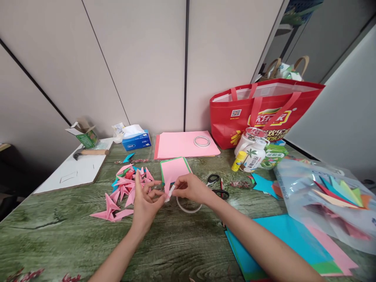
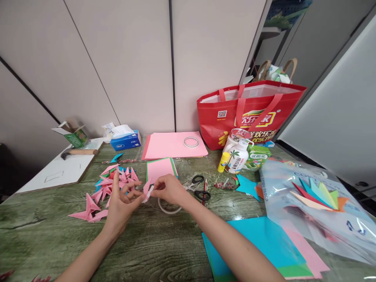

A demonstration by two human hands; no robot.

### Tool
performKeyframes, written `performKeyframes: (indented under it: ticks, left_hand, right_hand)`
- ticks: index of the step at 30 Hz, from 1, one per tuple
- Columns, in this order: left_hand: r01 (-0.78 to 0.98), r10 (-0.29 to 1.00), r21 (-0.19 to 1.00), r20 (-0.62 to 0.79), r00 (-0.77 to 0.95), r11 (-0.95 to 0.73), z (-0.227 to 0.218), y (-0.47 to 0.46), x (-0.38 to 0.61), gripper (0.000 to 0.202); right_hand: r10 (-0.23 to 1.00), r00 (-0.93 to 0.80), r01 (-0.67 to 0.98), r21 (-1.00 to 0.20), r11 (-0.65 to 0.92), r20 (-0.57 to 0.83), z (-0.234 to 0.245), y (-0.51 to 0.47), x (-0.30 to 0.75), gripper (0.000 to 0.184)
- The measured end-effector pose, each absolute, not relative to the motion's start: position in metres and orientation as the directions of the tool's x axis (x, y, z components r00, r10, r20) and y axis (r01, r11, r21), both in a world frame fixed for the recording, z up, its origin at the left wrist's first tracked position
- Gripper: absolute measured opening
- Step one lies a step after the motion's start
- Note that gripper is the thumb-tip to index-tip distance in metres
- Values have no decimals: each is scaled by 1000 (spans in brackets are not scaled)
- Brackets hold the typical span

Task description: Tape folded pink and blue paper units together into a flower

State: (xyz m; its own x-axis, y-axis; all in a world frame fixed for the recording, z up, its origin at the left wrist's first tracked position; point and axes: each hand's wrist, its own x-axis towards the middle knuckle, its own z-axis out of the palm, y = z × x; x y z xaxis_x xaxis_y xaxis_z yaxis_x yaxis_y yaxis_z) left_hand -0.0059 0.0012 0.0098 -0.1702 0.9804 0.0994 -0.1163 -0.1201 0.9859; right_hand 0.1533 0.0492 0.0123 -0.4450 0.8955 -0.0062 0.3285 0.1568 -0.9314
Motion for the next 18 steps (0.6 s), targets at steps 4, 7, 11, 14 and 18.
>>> performKeyframes:
  ticks: [4,7,11,14,18]
  left_hand:
    - [-127,980,986,82,-181,-106,10,1,-6,108]
    - [-173,980,982,46,-193,-80,12,0,-6,108]
    - [-223,981,973,8,-192,-52,14,1,-6,109]
    - [-249,980,967,5,-200,-56,12,4,-9,110]
    - [-220,969,969,56,-241,-110,9,5,-12,110]
  right_hand:
    - [887,-425,301,-896,327,181,16,45,151,7]
    - [810,-461,263,-816,515,363,20,42,152,13]
    - [704,-547,142,-778,612,454,25,44,157,12]
    - [731,-529,55,-841,538,432,30,47,163,9]
    - [823,-527,39,-961,275,214,29,50,163,22]
